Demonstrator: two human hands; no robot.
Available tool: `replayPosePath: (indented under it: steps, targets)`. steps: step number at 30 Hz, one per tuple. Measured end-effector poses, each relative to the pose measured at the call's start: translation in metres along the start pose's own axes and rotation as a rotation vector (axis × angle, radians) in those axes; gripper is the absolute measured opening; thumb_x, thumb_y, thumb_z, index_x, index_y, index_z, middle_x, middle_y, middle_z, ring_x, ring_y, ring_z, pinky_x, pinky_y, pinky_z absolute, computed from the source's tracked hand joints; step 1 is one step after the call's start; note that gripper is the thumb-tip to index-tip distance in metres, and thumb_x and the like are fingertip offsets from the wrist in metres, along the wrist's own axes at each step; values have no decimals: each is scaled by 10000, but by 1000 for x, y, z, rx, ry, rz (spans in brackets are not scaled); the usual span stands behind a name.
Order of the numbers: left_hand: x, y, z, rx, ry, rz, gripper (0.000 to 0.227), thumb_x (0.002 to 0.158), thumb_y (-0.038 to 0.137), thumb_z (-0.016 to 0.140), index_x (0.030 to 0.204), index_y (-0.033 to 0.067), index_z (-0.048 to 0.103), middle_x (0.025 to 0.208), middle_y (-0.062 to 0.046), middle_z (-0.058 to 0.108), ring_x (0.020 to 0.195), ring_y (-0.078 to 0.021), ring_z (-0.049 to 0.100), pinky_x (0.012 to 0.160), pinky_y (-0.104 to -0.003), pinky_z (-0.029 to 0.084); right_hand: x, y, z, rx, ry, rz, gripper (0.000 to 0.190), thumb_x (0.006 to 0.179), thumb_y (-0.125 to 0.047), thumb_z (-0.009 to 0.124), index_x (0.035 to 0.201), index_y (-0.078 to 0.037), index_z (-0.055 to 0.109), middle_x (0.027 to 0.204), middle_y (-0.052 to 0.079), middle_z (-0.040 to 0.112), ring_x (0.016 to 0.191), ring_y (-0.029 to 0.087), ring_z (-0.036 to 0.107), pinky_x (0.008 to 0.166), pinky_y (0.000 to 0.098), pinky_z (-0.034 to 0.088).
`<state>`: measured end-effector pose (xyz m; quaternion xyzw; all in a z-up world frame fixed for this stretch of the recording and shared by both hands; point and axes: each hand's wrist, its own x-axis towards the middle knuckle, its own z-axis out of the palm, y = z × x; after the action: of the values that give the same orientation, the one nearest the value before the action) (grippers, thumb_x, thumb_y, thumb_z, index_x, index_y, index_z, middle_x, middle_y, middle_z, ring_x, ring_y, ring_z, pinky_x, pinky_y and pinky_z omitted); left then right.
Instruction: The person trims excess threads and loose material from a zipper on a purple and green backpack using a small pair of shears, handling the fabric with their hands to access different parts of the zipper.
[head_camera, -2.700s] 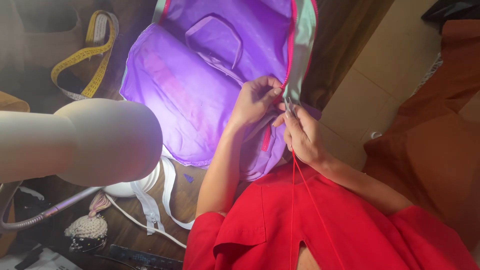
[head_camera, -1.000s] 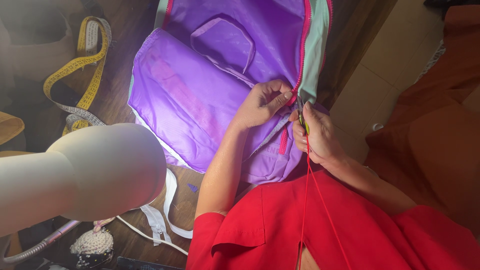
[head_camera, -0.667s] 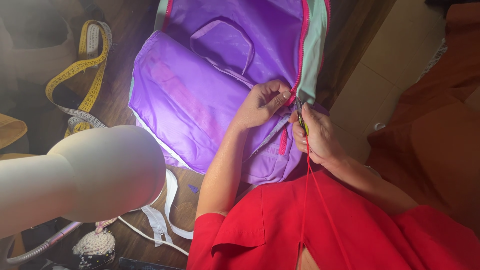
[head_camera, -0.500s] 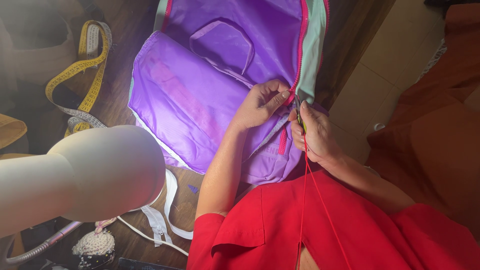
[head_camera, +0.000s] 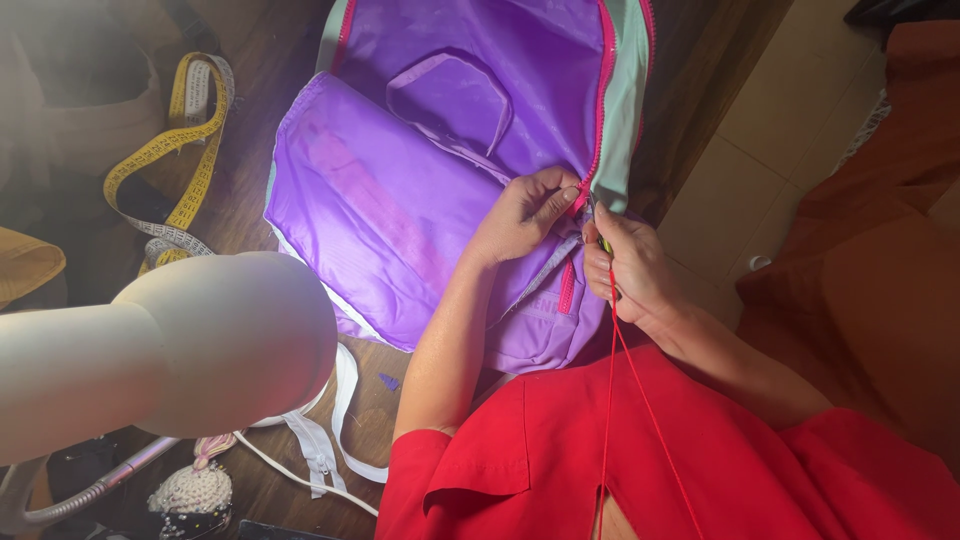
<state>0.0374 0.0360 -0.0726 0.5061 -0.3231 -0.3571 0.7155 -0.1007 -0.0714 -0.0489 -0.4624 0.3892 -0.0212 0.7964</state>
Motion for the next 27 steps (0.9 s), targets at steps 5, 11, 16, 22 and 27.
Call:
replayPosePath:
  steps: [5, 11, 16, 22, 27]
  targets:
    - [1, -7, -3, 11, -9, 10, 218, 1039, 199, 594, 961, 26, 702, 707, -66, 683, 623, -129, 698, 639, -269, 589, -4, -5, 1, 20, -39, 37, 440, 1066, -482, 560, 922, -67, 592, 540, -29, 344, 373, 63, 352, 272, 198, 290]
    - [-1, -2, -4, 29, -15, 25, 225, 1048, 201, 584, 981, 24, 706, 715, -87, 687, 651, -136, 688, 662, -292, 589, -4, -3, 1, 36, -45, 18, 434, 1066, -473, 566, 925, -64, 597, 541, -23, 345, 371, 69, 357, 271, 200, 298]
    - [-1, -1, -2, -1, -12, 15, 215, 1043, 207, 592, 983, 36, 707, 718, -47, 680, 656, -109, 682, 684, -268, 584, -2, -3, 0, 33, -53, 17, 442, 1061, -484, 569, 933, -63, 593, 544, -28, 346, 370, 64, 360, 267, 196, 298]
    - [-3, 8, 1, 30, -8, 29, 216, 1045, 205, 591, 981, 41, 715, 714, -61, 686, 672, -118, 681, 717, -285, 579, 3, -7, 3, 48, -69, 34, 450, 1058, -494, 564, 916, -68, 586, 540, -33, 329, 361, 64, 339, 251, 202, 289]
    - [-5, 9, -1, 102, -27, 63, 236, 1055, 234, 584, 1006, 46, 718, 755, -107, 696, 750, -143, 643, 770, -344, 567, 3, -5, 9, 105, -47, 27, 440, 1068, -465, 557, 874, -71, 574, 538, -45, 297, 353, 63, 327, 250, 195, 275]
